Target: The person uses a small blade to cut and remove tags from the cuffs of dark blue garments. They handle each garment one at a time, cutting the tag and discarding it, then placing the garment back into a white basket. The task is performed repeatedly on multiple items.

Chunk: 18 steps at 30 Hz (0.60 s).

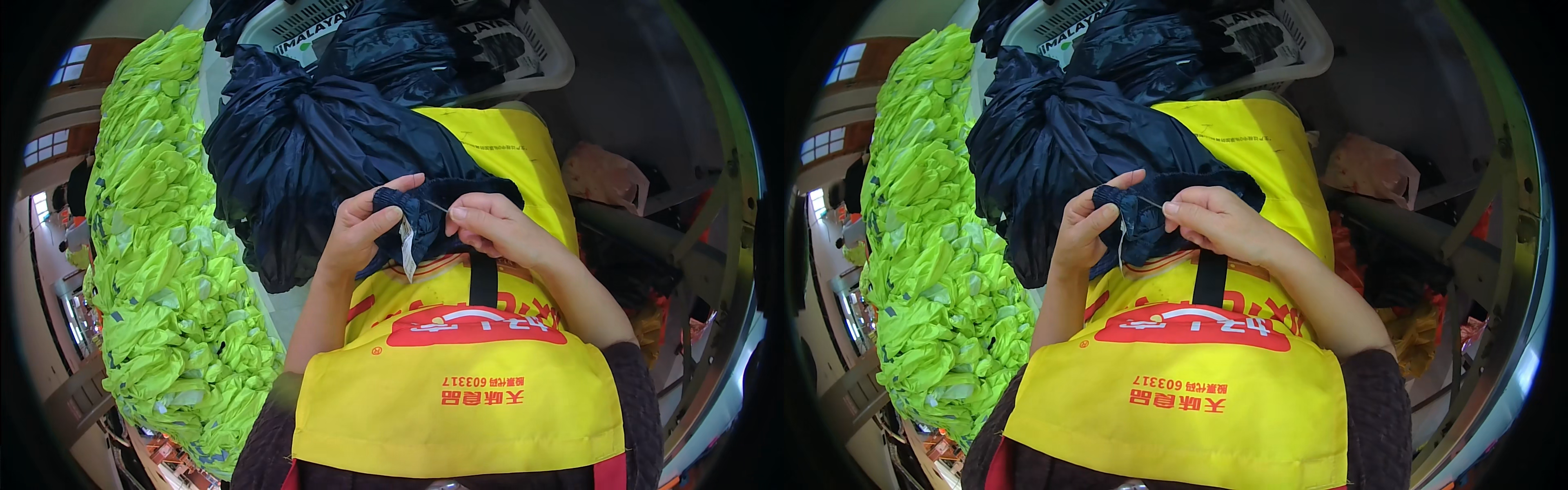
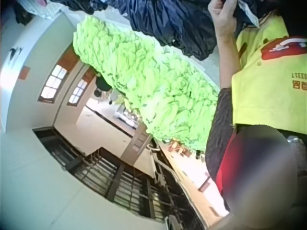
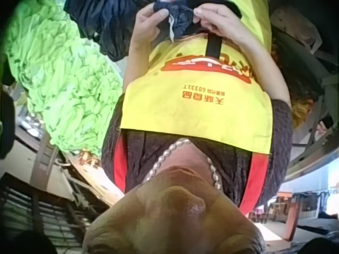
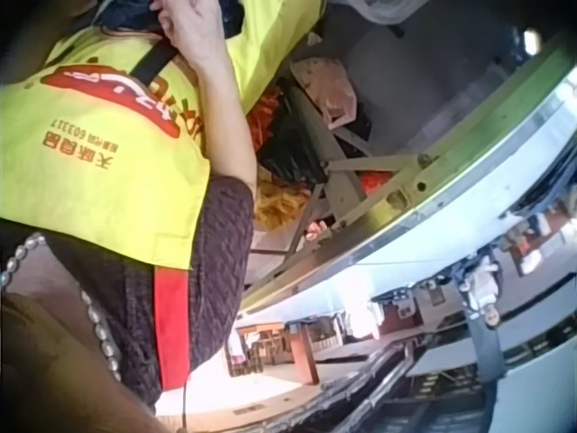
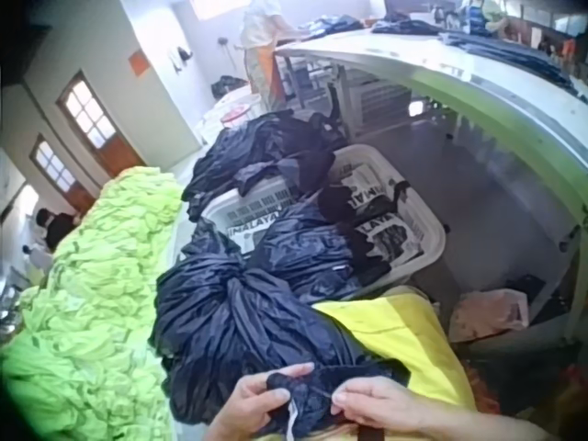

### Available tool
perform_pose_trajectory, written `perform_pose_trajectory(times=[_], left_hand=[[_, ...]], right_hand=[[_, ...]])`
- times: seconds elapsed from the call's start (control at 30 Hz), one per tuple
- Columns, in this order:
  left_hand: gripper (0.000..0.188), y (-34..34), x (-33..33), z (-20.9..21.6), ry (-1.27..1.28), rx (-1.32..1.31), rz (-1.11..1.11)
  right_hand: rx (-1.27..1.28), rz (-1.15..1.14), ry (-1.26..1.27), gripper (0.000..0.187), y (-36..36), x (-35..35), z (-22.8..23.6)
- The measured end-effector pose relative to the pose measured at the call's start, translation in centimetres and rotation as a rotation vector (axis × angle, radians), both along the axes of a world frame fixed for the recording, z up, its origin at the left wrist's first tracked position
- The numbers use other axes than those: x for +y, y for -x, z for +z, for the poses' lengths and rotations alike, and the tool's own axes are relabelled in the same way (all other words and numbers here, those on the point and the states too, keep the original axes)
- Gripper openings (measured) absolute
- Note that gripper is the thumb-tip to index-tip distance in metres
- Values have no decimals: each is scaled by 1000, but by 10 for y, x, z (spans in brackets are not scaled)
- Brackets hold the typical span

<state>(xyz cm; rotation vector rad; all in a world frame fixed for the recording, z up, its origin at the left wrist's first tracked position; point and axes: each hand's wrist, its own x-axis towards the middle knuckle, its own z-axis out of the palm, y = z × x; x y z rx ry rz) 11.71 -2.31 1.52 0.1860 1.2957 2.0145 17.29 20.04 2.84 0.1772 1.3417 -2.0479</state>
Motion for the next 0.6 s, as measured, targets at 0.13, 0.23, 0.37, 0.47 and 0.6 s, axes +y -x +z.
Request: perform_pose_trajectory(times=[0.13, 0.23, 0.37, 0.47, 0.6], left_hand=[[28, 0, 4, 4, 26, 25, -9], [37, 0, 7, 6, 45, 64, -33], [39, -1, 5, 5, 77, 36, -57], [37, 0, 3, 4, 137, 58, -94], [33, 3, 8, 4, 313, 273, -113]], right_hand=[[22, -10, -27, 30, 5, -1, 0], [56, -5, -41, 30, 7, -6, -3], [-37, -75, 34, 29, 11, -1, -12], [-18, -187, 14, 28, 12, 2, -5], [431, -204, -397, 25, 13, -9, 10]])
